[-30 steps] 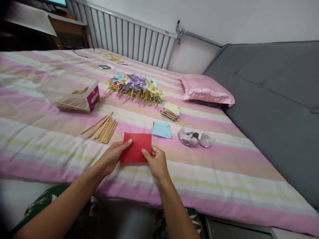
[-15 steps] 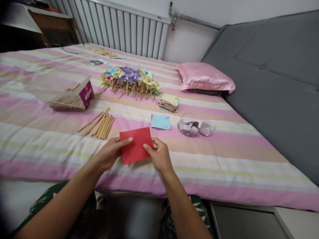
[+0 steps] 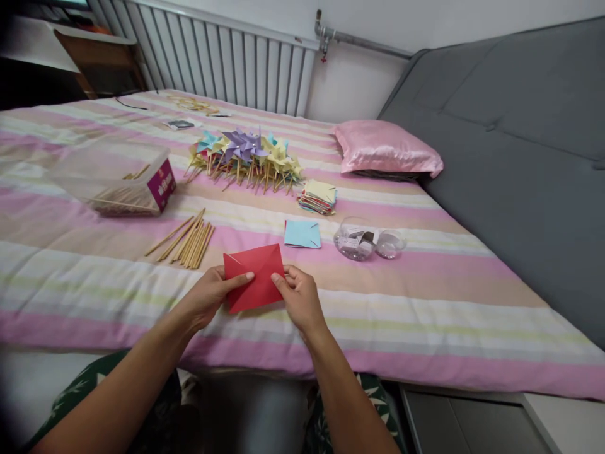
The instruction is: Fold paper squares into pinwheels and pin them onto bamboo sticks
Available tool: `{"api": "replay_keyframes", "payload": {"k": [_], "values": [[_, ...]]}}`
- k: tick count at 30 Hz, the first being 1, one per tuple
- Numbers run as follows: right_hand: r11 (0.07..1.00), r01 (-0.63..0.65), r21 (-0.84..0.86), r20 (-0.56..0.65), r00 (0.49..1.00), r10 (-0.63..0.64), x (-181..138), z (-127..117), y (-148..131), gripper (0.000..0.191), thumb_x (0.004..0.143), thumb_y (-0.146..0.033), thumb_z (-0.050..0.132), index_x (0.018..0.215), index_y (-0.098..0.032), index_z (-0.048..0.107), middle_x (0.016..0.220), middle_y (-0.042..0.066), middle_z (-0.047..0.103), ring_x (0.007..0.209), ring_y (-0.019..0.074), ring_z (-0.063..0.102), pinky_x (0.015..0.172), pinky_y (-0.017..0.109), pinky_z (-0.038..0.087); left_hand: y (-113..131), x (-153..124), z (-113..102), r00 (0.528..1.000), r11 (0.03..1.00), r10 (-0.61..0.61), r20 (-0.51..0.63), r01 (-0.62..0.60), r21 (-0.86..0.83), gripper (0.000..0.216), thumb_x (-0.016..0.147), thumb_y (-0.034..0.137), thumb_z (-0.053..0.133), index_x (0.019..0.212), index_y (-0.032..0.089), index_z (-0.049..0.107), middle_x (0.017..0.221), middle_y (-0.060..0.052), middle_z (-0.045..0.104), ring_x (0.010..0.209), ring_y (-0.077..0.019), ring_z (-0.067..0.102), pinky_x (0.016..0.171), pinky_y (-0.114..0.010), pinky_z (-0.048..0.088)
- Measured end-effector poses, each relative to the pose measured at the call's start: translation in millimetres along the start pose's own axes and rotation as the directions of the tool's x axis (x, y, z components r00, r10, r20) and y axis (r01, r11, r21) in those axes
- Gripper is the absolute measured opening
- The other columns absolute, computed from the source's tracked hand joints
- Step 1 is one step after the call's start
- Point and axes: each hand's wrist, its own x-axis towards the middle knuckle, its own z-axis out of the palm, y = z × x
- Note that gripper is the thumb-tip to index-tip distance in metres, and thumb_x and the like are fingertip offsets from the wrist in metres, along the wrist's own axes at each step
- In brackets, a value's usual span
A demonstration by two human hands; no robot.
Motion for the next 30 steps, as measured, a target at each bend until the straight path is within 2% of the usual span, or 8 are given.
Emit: {"api": "replay_keyframes", "payload": {"k": [10, 13, 15, 18, 21, 23, 27, 30], "values": [[0.997, 0.027, -0.077, -0.119, 0.992, -0.036, 1, -3, -6, 0.025, 0.071, -0.038, 0.066, 0.085, -0.018, 0.067, 0.082, 0.004, 0.071, 0.073, 0.018, 0.065, 0.07, 0.031, 0.051, 1, 0, -1, 1.0, 1.0, 0.006, -0.009, -0.006, 0.011, 0.029, 0.063, 0.031, 0.075, 0.084, 0.011, 0.071, 0.081, -0.011, 0.072, 0.068, -0.0187, 0.064, 0.063, -0.026, 0.048], [0.973, 0.067, -0.219, -0.161, 0.982, -0.104, 3, -8, -4, 0.024, 0.071, -0.038, 0.065, 0.083, -0.018, 0.068, 0.077, 0.003, 0.069, 0.063, 0.0147, 0.059, 0.063, 0.028, 0.048, 1, 0, -1, 1.0, 0.999, 0.023, -0.005, -0.023, 0.027, 0.03, 0.063, 0.03, 0.075, 0.085, 0.012, 0.071, 0.081, -0.009, 0.072, 0.07, -0.0182, 0.064, 0.066, -0.026, 0.047], [0.912, 0.102, -0.397, -0.239, 0.948, -0.21, 4, -13, -3, 0.024, 0.07, -0.038, 0.065, 0.083, -0.018, 0.07, 0.074, 0.002, 0.066, 0.053, 0.0109, 0.05, 0.054, 0.025, 0.043, 1, 1, -1, 0.998, 0.998, 0.062, -0.029, -0.061, 0.031, 0.027, 0.062, 0.03, 0.076, 0.082, 0.012, 0.07, 0.08, -0.008, 0.071, 0.069, -0.0167, 0.062, 0.066, -0.025, 0.046], [0.8, 0.18, -0.573, -0.325, 0.846, -0.423, 5, -18, -3, 0.022, 0.072, -0.038, 0.065, 0.083, -0.019, 0.071, 0.069, 0.001, 0.061, 0.049, 0.0095, 0.042, 0.05, 0.025, 0.037, 3, 4, -2, 0.975, 0.986, 0.169, -0.145, -0.166, 0.031, 0.029, 0.062, 0.032, 0.076, 0.083, 0.014, 0.068, 0.083, -0.006, 0.07, 0.073, -0.015, 0.062, 0.069, -0.023, 0.044], [0.789, 0.261, -0.557, -0.363, 0.777, -0.514, 3, -16, -5, 0.021, 0.073, -0.037, 0.064, 0.084, -0.021, 0.071, 0.059, -0.002, 0.058, 0.048, 0.0106, 0.045, 0.048, 0.025, 0.039, 6, 6, -2, 0.932, 0.971, 0.223, -0.286, -0.238, -0.019, 0.037, 0.063, 0.037, 0.074, 0.09, 0.014, 0.066, 0.088, -0.006, 0.068, 0.078, -0.0153, 0.062, 0.072, -0.024, 0.045], [0.81, 0.32, -0.492, -0.354, 0.776, -0.522, 0, -11, -6, 0.02, 0.074, -0.035, 0.064, 0.086, -0.021, 0.071, 0.061, -0.001, 0.062, 0.05, 0.0125, 0.052, 0.051, 0.026, 0.044, 10, 6, -3, 0.939, 0.977, 0.153, -0.309, -0.191, -0.096, 0.039, 0.066, 0.043, 0.07, 0.089, 0.012, 0.065, 0.084, -0.007, 0.067, 0.073, -0.0154, 0.063, 0.069, -0.025, 0.047], [0.79, 0.404, -0.462, -0.203, 0.819, -0.537, -5, -5, -8, 0.015, 0.076, -0.029, 0.063, 0.087, -0.025, 0.072, 0.08, 0.002, 0.071, 0.069, 0.0178, 0.065, 0.063, 0.03, 0.051, 18, 2, -6, 0.99, 0.96, -0.085, -0.113, 0.051, -0.274, 0.05, 0.074, 0.057, 0.053, 0.084, 0.01, 0.066, 0.073, -0.012, 0.068, 0.065, -0.0191, 0.064, 0.064, -0.029, 0.049], [0.726, 0.432, -0.536, -0.078, 0.83, -0.552, -7, -6, -9, 0.013, 0.076, -0.025, 0.063, 0.085, -0.027, 0.072, 0.085, 0.001, 0.072, 0.074, 0.018, 0.066, 0.065, 0.029, 0.051, 23, -1, -9, 0.993, 0.925, -0.11, 0.045, 0.119, -0.362, 0.06, 0.075, 0.064, 0.045, 0.083, 0.009, 0.069, 0.076, -0.014, 0.07, 0.069, -0.022, 0.065, 0.068, -0.031, 0.05]]}}
